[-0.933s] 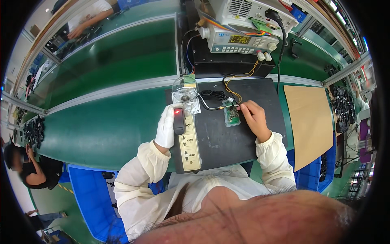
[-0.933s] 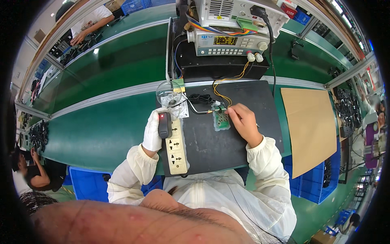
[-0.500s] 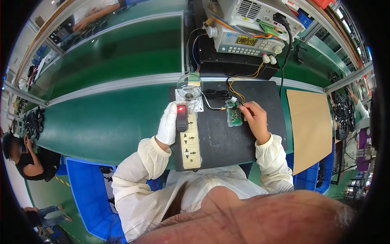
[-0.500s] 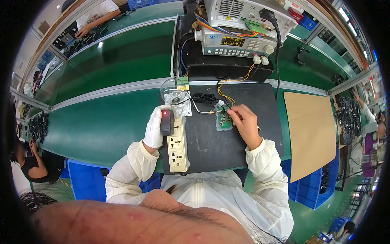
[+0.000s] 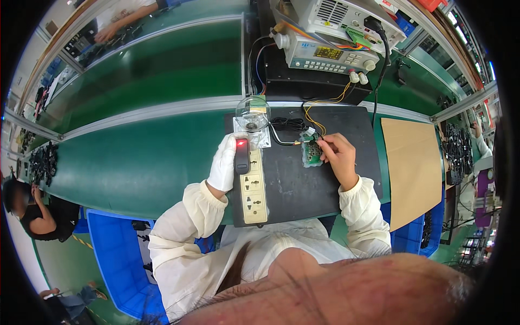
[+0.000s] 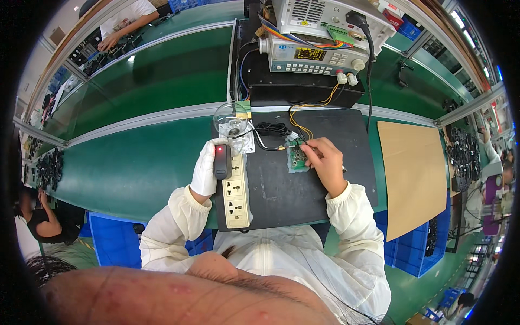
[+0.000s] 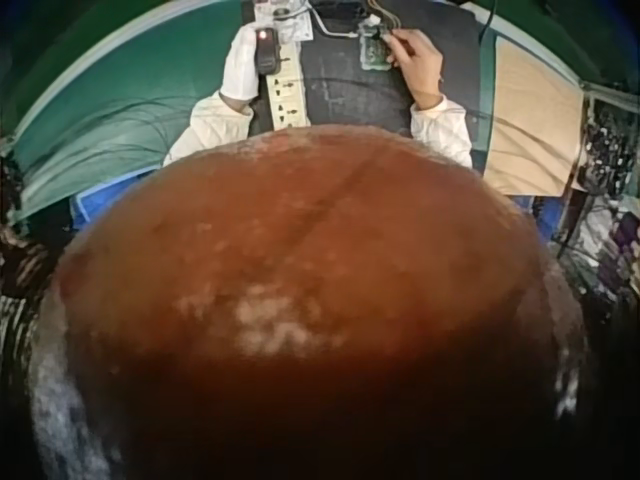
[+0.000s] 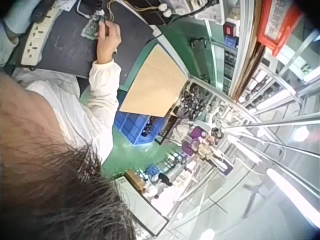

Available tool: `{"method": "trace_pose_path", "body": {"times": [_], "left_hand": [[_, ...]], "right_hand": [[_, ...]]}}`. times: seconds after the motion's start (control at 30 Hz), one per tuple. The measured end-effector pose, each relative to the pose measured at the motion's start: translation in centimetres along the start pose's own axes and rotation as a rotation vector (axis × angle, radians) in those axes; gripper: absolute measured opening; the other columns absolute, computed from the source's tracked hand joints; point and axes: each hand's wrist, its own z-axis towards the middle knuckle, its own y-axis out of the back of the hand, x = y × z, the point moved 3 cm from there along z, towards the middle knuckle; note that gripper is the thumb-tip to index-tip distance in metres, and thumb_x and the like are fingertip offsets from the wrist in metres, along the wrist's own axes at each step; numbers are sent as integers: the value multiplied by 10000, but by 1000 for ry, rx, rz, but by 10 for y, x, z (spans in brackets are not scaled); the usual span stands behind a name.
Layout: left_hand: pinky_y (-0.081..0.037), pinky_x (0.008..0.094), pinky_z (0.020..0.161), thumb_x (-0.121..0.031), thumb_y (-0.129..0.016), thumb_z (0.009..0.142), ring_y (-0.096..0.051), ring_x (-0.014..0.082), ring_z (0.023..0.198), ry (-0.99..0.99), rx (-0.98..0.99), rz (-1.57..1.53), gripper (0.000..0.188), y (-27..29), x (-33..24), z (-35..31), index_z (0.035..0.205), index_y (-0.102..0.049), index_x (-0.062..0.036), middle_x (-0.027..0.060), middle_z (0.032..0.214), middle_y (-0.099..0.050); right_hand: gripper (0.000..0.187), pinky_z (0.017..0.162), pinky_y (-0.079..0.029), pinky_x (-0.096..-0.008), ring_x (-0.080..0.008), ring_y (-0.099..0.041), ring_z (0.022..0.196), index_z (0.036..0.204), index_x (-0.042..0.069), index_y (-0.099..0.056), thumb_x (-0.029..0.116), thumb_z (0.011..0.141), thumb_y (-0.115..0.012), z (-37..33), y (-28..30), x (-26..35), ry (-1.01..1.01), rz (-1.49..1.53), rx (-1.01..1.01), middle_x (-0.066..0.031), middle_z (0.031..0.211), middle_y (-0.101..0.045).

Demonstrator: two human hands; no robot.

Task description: Testing electronic circuit boards by connecting them to a testing rig and verifying their functionality.

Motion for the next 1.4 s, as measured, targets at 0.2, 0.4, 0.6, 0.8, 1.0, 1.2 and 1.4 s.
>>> {"method": "trace_pose_path", "body": {"times": [0.2, 0.4, 0.6, 0.8, 1.0, 1.2, 1.4], "left_hand": [[-510, 301, 927, -403, -347, 1141, -648, 161, 987, 12, 19, -21, 455, -1, 1, 3, 1248, -613, -49, 81, 1081, -682], [-481, 350, 1037, -270, -580, 1062, -606, 231, 1185, -279, -202, 356, 378, 0, 7, -9, 1350, -551, -27, 115, 1316, -594], [-456, 375, 1085, -81, -766, 863, -565, 289, 1268, -254, -233, 244, 589, -20, 13, -27, 1398, -524, -47, 146, 1405, -531], [-472, 393, 1062, 7, -791, 770, -583, 327, 1242, -519, -185, 583, 611, -21, -4, -23, 1335, -581, -89, 198, 1374, -536], [-480, 407, 1057, 40, -747, 796, -587, 329, 1240, -845, -40, 470, 573, -14, -9, -36, 1323, -578, -111, 224, 1364, -529], [-469, 491, 1054, -69, -763, 821, -575, 419, 1257, -878, 116, 298, 518, -20, -18, -47, 1310, -609, -144, 283, 1385, -512], [-407, 583, 1109, -205, -784, 750, -505, 536, 1288, -909, 486, 613, 709, -30, -31, -51, 1416, -547, -150, 300, 1491, -458]], "right_hand": [[117, 581, -481, -200, -71, -633, 691, 1033, -37, -701, 11, 935, -744, 2, -4, -5, 143, -7, -31, -54, 987, -653], [156, 632, -477, -217, -88, -596, 721, 1049, -41, -698, 5, 912, -758, 6, -6, 3, 151, -85, 12, -67, 974, -639], [140, 643, -473, -243, -122, -574, 705, 1041, -32, -703, 1, 912, -747, 0, -12, 3, 240, -177, -25, -75, 961, -621], [105, 629, -494, -279, -150, -606, 698, 1034, -32, -692, 14, 942, -712, 8, -2, 7, 562, -253, -198, -99, 979, -634], [176, 705, -528, -280, -153, -646, 829, 1179, -23, -616, -10, 1004, -614, -14, -18, 4, 192, 172, -40, -101, 1147, -645], [403, 912, -530, -313, -176, -636, 1087, 1392, 10, -458, 48, 1025, -621, -67, -82, 57, -311, 874, 481, -96, 1306, -606], [601, 1130, -423, -354, -183, -525, 1334, 1530, 34, -383, 100, 1007, -671, -100, -109, 48, -317, 998, 464, -59, 1452, -536]]}}
